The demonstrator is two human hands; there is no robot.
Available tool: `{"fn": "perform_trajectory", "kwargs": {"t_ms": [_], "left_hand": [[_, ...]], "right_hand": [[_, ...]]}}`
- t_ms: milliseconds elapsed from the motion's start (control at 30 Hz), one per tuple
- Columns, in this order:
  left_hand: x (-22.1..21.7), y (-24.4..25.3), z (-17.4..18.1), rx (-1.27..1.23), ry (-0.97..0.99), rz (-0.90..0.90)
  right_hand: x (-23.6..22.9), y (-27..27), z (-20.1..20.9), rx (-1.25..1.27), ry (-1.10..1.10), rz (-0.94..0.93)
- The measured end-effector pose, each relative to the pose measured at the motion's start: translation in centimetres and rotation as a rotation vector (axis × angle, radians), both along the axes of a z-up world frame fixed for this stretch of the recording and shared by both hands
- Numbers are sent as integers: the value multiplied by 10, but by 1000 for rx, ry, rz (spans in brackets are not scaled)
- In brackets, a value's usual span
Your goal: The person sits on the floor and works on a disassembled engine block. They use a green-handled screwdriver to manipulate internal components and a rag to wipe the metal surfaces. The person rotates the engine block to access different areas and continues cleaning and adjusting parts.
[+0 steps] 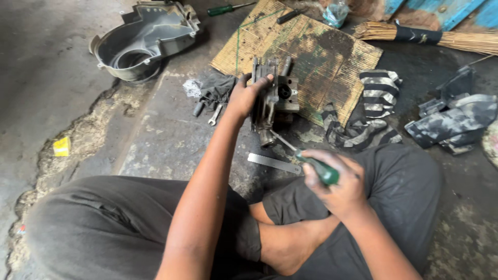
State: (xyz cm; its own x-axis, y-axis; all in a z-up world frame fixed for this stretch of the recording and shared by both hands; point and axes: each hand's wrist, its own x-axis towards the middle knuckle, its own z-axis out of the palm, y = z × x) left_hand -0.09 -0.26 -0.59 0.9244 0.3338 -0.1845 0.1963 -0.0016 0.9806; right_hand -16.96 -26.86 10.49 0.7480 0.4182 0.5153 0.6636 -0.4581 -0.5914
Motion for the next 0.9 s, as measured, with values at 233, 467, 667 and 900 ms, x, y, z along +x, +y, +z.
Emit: {"fn": "perform_trajectory", "kwargs": {"t_ms": [233,467,667,900], "left_hand": [[0,2,2,57,16,3],[-3,1,3,34,12,-6],[-4,3,0,20,5,-14],[-4,1,-1,-2,-6,-11]], "right_hand": [[14,10,-5,-26,12,68],[16,5,-1,30,39,52],[29,0,-3,113,194,-14],[24,27,-24,-116,104,131]]}}
